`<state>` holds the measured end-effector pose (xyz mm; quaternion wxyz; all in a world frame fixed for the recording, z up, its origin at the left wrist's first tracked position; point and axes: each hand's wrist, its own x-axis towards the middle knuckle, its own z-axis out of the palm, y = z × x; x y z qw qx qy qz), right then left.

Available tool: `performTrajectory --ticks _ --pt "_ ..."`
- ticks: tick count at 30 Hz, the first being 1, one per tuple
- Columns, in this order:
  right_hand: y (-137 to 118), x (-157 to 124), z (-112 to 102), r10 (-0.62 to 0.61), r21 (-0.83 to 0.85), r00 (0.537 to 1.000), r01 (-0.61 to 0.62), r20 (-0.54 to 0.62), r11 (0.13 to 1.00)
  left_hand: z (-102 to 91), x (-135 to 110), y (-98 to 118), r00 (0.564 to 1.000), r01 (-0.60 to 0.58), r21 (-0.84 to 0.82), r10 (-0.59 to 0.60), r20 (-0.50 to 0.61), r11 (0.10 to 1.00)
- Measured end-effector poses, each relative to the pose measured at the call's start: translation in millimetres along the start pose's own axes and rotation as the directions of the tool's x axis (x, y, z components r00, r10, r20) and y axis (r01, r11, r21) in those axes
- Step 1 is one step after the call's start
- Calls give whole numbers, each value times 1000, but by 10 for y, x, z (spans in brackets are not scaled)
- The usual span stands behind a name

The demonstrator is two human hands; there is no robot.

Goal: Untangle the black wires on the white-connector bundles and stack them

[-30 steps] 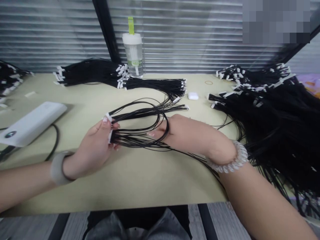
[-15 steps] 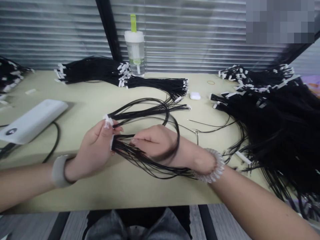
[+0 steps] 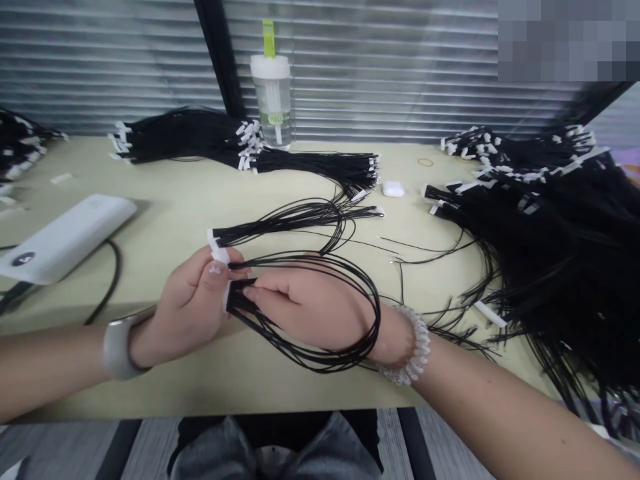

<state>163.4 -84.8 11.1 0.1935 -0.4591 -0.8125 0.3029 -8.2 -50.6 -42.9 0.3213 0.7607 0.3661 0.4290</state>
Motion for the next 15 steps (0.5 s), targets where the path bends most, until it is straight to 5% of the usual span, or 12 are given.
performTrajectory --ticks 5,15 --pt "25 31 46 55 -69 998 -58 -35 996 -4 6 -37 994 -105 26 105 5 994" --pt "55 21 10 -47 -80 999 46 -2 996 -6 22 -2 996 -83 29 83 18 996"
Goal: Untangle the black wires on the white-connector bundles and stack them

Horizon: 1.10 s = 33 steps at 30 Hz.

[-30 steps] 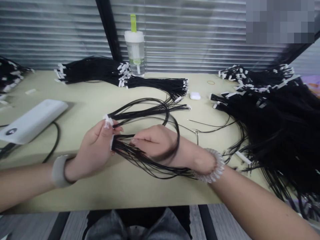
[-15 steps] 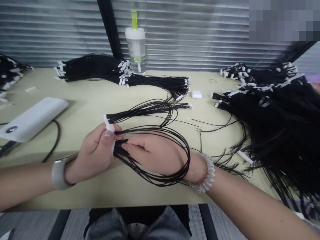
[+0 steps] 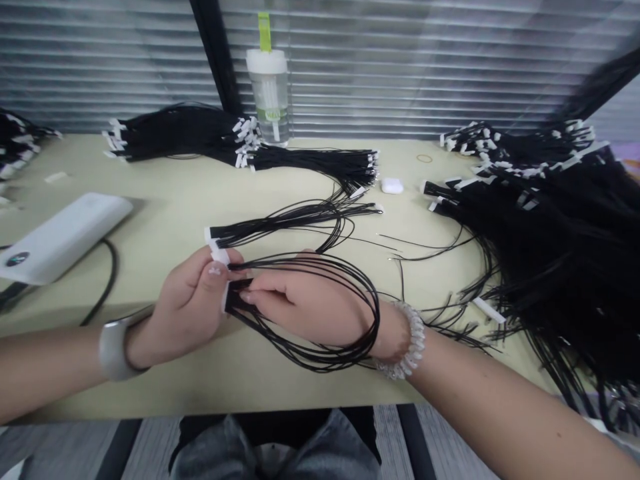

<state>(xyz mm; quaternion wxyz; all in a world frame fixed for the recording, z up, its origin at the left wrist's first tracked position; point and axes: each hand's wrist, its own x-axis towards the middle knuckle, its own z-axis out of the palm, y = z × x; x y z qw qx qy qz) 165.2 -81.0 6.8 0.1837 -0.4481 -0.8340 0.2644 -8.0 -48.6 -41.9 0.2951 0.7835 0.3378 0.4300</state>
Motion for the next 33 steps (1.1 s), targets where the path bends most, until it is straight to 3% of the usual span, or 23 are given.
performTrajectory --ticks 7,10,12,14,16,18,19,20,22,27,28,30,33 --pt "48 52 -9 -33 -248 999 27 -22 968 6 55 61 991 130 -17 -130 15 991" --pt "140 -8 -211 -42 -381 994 2 -97 924 22 70 72 974 227 -74 -227 8 971" --pt "236 -77 -408 36 -265 972 -99 -234 959 28 72 84 946 325 -136 -324 30 936" --pt "356 -137 -595 72 -218 886 -190 -457 957 26 67 105 910 414 -187 -408 70 891" --pt "479 -167 -730 91 -56 677 -193 -730 980 13 53 132 892 452 -195 -437 118 870" --pt "566 -160 -798 157 180 486 -1 -860 984 -1 37 153 893 445 -182 -420 161 877" --pt "585 -146 -808 200 282 440 129 -876 951 -7 30 159 895 438 -179 -409 177 881" --pt "583 -129 -805 231 357 431 239 -872 903 -10 24 162 897 432 -180 -400 189 883" --pt "513 -99 -766 281 462 459 350 -843 815 -9 20 157 900 425 -187 -390 196 886" --pt "175 -97 -648 322 636 647 334 -691 696 11 32 129 892 441 -199 -403 202 876" --pt "133 -104 -644 326 657 665 332 -672 676 14 33 125 889 447 -203 -408 206 871" --pt "101 -118 -653 351 649 635 322 -688 689 15 34 120 884 457 -207 -416 211 865" --pt "131 -138 -656 274 456 518 265 -811 849 16 37 117 870 485 -212 -442 221 849"
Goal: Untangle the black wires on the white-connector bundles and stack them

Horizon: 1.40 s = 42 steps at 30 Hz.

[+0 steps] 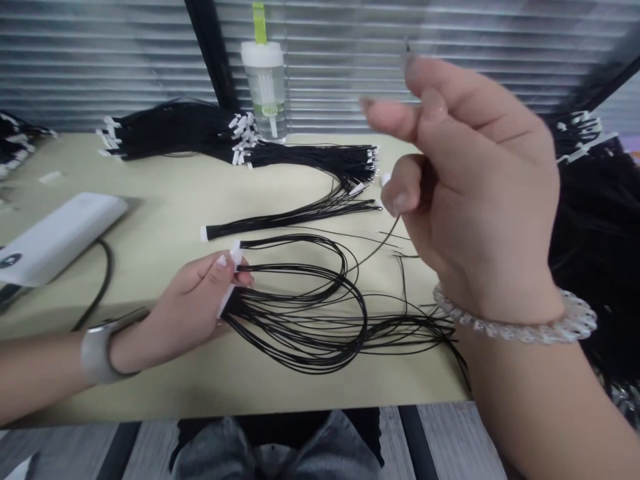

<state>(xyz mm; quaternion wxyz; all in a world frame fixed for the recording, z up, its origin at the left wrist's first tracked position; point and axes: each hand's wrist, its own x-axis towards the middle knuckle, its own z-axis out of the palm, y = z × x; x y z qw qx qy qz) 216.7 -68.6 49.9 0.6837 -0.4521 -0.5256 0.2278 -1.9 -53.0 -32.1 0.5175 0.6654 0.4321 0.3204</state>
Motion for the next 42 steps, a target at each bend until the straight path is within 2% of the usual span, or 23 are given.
performTrajectory --ticks 1,3,4,6,8,9,12,17,23,28,36,42 --pt "14 -14 -4 -69 -83 997 71 27 994 0 2 0 1000 13 -17 -13 2 1000" --pt "42 -71 16 -125 -254 972 174 197 951 2 7 -2 999 36 -64 -36 12 997" --pt "57 -112 40 -114 -341 943 223 313 913 3 9 -5 999 45 -87 -44 16 995" --pt "95 -203 112 -52 -488 845 356 532 797 5 13 -15 999 50 -116 -49 18 992" --pt "144 -284 195 -14 -563 758 496 652 661 6 15 -29 999 52 -132 -51 15 990" --pt "170 -315 232 -5 -579 734 539 679 612 7 16 -35 998 56 -141 -55 12 988" --pt "222 -355 293 4 -594 718 573 696 564 11 18 -48 997 78 -179 -76 17 981" --pt "189 -278 238 -30 -510 678 581 734 635 14 21 -30 996 84 -201 -86 1 976" --pt "175 -191 157 -7 -517 689 549 725 657 10 36 13 995 95 -198 -99 -12 976" --pt "196 -212 175 13 -516 690 528 724 674 3 35 21 996 81 -115 -83 -11 990" --pt "229 -236 186 -26 -531 683 591 730 607 -7 35 -4 998 65 -83 -67 -17 994" --pt "269 -289 239 38 -592 675 617 737 519 0 33 -11 997 80 -131 -77 24 988"
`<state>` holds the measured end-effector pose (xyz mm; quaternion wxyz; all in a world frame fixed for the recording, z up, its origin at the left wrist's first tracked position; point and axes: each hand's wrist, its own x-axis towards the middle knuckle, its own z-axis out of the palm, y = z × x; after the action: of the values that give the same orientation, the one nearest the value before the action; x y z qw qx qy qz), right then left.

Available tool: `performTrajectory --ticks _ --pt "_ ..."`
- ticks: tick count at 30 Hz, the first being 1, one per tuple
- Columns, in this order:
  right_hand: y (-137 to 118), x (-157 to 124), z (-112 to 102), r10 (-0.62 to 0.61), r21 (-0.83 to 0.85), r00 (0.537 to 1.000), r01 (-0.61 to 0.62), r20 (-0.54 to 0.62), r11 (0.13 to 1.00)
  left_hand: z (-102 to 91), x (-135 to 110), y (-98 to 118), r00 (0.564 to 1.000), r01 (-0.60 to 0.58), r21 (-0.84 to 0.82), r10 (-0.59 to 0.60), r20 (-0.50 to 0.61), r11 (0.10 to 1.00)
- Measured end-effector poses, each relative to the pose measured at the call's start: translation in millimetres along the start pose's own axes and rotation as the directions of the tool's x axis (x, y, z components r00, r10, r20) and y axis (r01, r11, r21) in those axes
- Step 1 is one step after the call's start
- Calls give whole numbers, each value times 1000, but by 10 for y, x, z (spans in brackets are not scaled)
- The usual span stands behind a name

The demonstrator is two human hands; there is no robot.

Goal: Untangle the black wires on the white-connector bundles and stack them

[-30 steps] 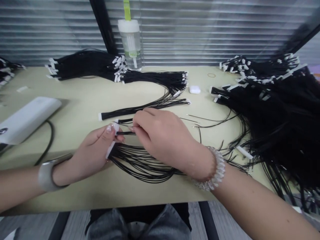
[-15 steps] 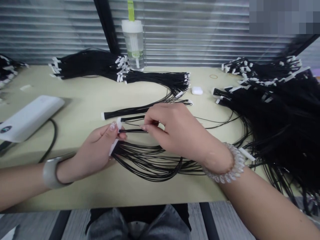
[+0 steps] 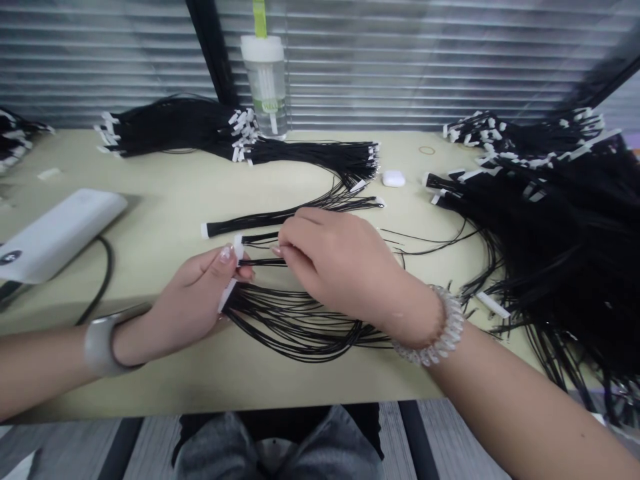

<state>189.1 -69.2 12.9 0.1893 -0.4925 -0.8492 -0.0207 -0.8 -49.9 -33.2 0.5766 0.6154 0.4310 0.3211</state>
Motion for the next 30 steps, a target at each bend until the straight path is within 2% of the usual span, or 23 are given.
performTrajectory --ticks 13,20,24,27,30 --pt "-27 18 84 18 -69 1000 -17 7 998 14 -6 -11 999 -37 14 37 25 999" --pt "-78 -4 180 -72 -79 997 72 4 994 -19 -33 36 980 -191 313 165 107 930" --pt "-92 -20 220 -94 -60 996 93 -10 994 -31 -36 42 971 -229 363 184 153 903" --pt "-95 -7 226 -83 -66 997 82 -4 994 -24 -23 42 972 -224 362 178 156 905" --pt "-63 16 194 -46 -80 999 47 20 996 -12 -3 41 987 -153 321 126 103 935"
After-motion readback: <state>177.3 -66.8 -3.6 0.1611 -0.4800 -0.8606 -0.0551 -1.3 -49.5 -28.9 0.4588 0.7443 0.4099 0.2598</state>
